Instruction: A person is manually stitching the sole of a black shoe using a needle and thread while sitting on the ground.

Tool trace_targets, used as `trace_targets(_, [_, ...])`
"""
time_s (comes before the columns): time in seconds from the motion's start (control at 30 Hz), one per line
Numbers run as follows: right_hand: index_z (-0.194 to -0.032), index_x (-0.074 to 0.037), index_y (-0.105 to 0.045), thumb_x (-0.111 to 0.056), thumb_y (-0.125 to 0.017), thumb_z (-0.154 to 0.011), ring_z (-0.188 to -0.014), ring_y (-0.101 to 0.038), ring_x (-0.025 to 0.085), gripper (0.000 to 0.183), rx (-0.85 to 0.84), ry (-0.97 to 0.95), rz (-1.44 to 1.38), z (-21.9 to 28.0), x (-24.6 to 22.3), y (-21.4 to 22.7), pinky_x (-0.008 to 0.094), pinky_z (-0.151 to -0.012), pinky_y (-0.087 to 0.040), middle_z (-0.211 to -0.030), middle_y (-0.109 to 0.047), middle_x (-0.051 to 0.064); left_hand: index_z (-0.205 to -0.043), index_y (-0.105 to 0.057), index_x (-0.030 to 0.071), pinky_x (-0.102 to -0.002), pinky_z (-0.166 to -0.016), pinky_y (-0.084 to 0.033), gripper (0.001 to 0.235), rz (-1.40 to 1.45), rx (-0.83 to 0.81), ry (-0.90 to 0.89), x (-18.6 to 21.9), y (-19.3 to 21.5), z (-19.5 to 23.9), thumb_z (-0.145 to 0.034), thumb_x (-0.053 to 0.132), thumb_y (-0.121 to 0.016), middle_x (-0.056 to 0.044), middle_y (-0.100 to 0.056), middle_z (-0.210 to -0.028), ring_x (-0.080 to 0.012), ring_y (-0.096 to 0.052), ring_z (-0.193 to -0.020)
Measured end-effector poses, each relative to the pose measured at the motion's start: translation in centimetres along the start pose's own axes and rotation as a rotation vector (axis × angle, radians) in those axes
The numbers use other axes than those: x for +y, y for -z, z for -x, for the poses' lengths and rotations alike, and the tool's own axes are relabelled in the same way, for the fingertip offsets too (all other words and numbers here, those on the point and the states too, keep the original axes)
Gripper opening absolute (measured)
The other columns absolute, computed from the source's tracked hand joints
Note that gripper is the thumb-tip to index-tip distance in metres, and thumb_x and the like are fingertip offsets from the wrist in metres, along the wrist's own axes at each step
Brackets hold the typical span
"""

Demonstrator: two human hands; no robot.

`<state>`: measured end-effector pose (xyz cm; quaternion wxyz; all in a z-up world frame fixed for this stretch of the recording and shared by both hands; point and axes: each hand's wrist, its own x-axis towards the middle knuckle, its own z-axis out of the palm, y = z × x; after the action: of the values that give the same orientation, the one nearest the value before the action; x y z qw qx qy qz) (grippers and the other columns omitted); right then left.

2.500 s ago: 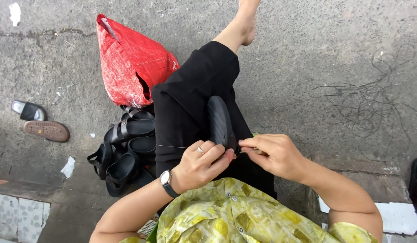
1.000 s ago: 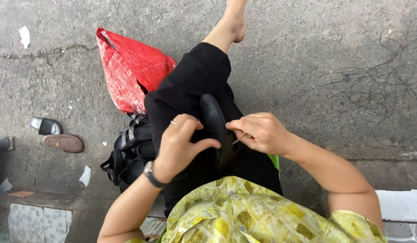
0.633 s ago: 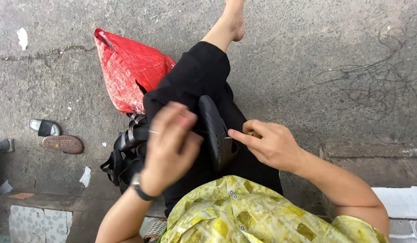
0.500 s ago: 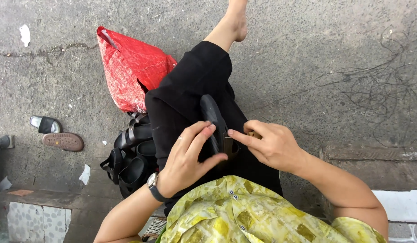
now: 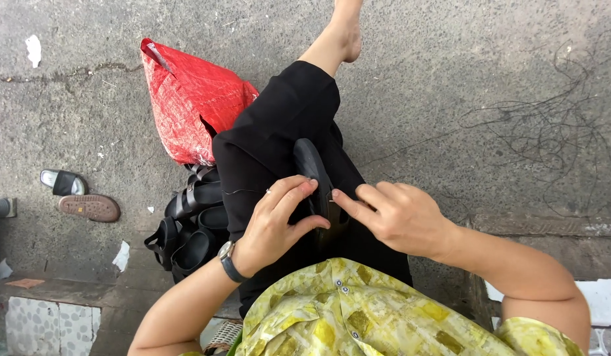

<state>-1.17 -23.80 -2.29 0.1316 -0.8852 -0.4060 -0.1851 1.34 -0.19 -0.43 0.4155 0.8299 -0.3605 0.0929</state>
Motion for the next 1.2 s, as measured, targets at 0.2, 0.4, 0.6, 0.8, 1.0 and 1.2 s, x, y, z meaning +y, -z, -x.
trace_targets(0.2, [-0.12,-0.003,-0.051,-0.011,-0.044,-0.091,-0.066,-0.058,0.018,0.031,0.088,-0.004,-0.041,0.3,-1.0,-3.6,0.028,-0.051,-0.048,-0.093,-0.054,0.008,-0.11,-0.063,-0.004,-0.041,-0.076,-0.056,0.053,0.055,0.033,-0.051,-1.0,-0.6,-0.3,-0.07,0.024,-0.083,-0.016,-0.062,-0.098,-0.0336,-0.066,-0.09])
trace_targets(0.4, [-0.109,-0.004,-0.054,-0.011,-0.054,-0.092,-0.06,-0.062,0.018,0.019,0.182,-0.099,-0.271,-1.2,-1.0,-2.7,0.025,-0.049,-0.05,-0.083,-0.058,0.005,-0.094,-0.06,-0.001,-0.04,-0.063,-0.056,0.049,-0.218,0.07,-0.012,-0.9,-0.4,0.9,-0.071,0.038,-0.08,-0.017,-0.052,-0.099,-0.0348,-0.062,-0.081])
trace_targets(0.6, [-0.117,-0.003,-0.058,-0.014,-0.062,-0.088,-0.066,-0.065,0.023,0.031,0.169,-0.162,-0.435,1.6,-0.7,-4.2,0.03,-0.052,-0.054,-0.09,-0.065,0.01,-0.096,-0.066,-0.001,-0.022,-0.049,-0.056,0.01,0.826,-0.073,0.367,3.6,2.9,1.4,-0.09,0.006,-0.06,-0.018,-0.058,-0.121,-0.0213,-0.069,-0.084])
trace_targets(0.8, [-0.111,-0.001,-0.062,-0.01,-0.068,-0.083,-0.064,-0.066,0.025,0.03,0.337,-0.255,-0.465,1.5,-1.9,-5.7,0.034,-0.051,-0.054,-0.087,-0.068,0.011,-0.095,-0.066,-0.007,-0.024,-0.049,-0.056,0.01,1.057,0.022,0.27,0.8,1.0,1.9,-0.089,-0.006,-0.058,-0.019,-0.061,-0.098,-0.0175,-0.066,-0.074])
trace_targets(1.0, [-0.107,-0.003,-0.064,-0.016,-0.071,-0.082,-0.069,-0.068,0.025,0.029,0.381,-0.252,-0.356,0.9,-2.1,-5.2,0.032,-0.056,-0.054,-0.089,-0.069,0.01,-0.094,-0.061,0.007,-0.022,-0.047,-0.052,0.015,0.416,0.07,0.413,-0.4,-2.2,2.6,-0.083,0.007,-0.071,-0.004,-0.067,-0.078,-0.016,-0.068,-0.066])
trace_targets(1.2, [-0.114,-0.006,-0.068,-0.011,-0.059,-0.09,-0.059,-0.06,0.025,0.026,0.212,-0.203,-0.387,1.1,-1.1,-2.3,0.033,-0.052,-0.05,-0.082,-0.062,0.01,-0.098,-0.059,0.003,-0.018,-0.038,-0.04,0.025,0.595,-0.023,0.412,0.0,-0.5,2.4,-0.076,-0.001,-0.07,-0.007,-0.065,-0.071,-0.0122,-0.059,-0.053])
